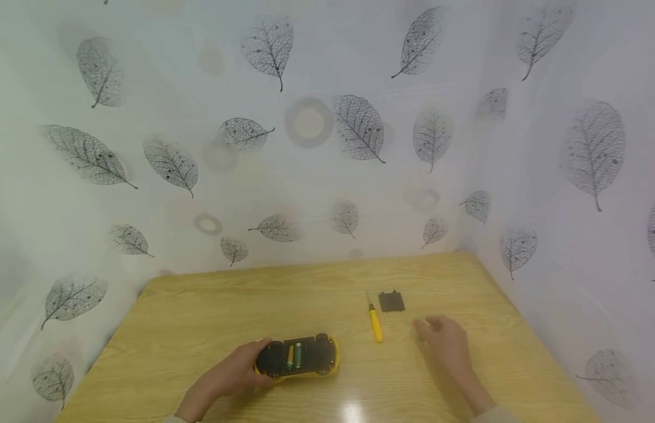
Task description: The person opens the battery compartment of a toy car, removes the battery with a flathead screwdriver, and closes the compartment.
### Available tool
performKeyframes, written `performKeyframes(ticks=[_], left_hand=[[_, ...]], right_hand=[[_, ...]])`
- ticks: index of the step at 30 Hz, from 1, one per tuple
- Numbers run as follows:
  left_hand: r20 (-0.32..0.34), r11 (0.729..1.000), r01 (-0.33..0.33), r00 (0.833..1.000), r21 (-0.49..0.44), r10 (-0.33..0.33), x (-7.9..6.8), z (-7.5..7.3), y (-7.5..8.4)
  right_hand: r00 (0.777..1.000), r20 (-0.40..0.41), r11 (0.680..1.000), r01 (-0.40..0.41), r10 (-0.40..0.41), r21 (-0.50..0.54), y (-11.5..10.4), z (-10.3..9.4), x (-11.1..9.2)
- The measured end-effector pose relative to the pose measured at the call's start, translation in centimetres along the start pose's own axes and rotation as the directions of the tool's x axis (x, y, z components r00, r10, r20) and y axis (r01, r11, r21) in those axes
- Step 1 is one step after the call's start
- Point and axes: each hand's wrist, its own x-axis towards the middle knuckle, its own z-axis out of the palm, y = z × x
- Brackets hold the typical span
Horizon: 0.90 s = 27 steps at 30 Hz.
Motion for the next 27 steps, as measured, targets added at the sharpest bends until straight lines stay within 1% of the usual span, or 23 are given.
performKeyframes(ticks=[2,6,10,13,16,19,24,27], left_hand=[[-0.004,1.000,-0.006,1.000,0.009,0.006,0.0,0.0,0.1],[-0.008,1.000,-0.012,1.000,0.018,0.012,0.0,-0.1,0.1],[-0.007,1.000,-0.017,1.000,0.024,0.017,-0.1,-0.1,0.2],[-0.006,1.000,-0.016,1.000,0.024,0.017,-0.1,-0.1,0.3],[-0.005,1.000,-0.012,1.000,0.022,0.012,0.0,-0.1,0.3],[0.000,1.000,-0.006,1.000,0.017,0.006,0.1,-0.1,0.3],[0.001,1.000,-0.001,1.000,0.019,0.001,0.0,-0.1,0.1],[-0.001,1.000,0.003,1.000,0.019,-0.003,0.0,-0.1,0.1]], right_hand=[[0.999,-0.045,1.000,0.026,-0.025,0.018,-0.4,0.1,-0.1],[0.988,-0.107,0.990,0.118,-0.110,0.072,-1.9,0.9,-0.6],[0.975,-0.120,0.972,0.202,-0.188,0.116,-3.8,2.3,-1.3],[0.969,-0.107,0.960,0.238,-0.224,0.144,-4.9,3.4,-1.7],[0.971,-0.078,0.957,0.237,-0.227,0.167,-5.6,4.1,-1.9],[0.976,-0.047,0.964,0.216,-0.211,0.157,-5.8,4.4,-2.1],[0.982,-0.003,0.972,0.188,-0.190,0.138,-5.6,4.8,-2.3],[0.983,0.039,0.973,0.170,-0.178,0.155,-5.3,5.4,-2.3]])
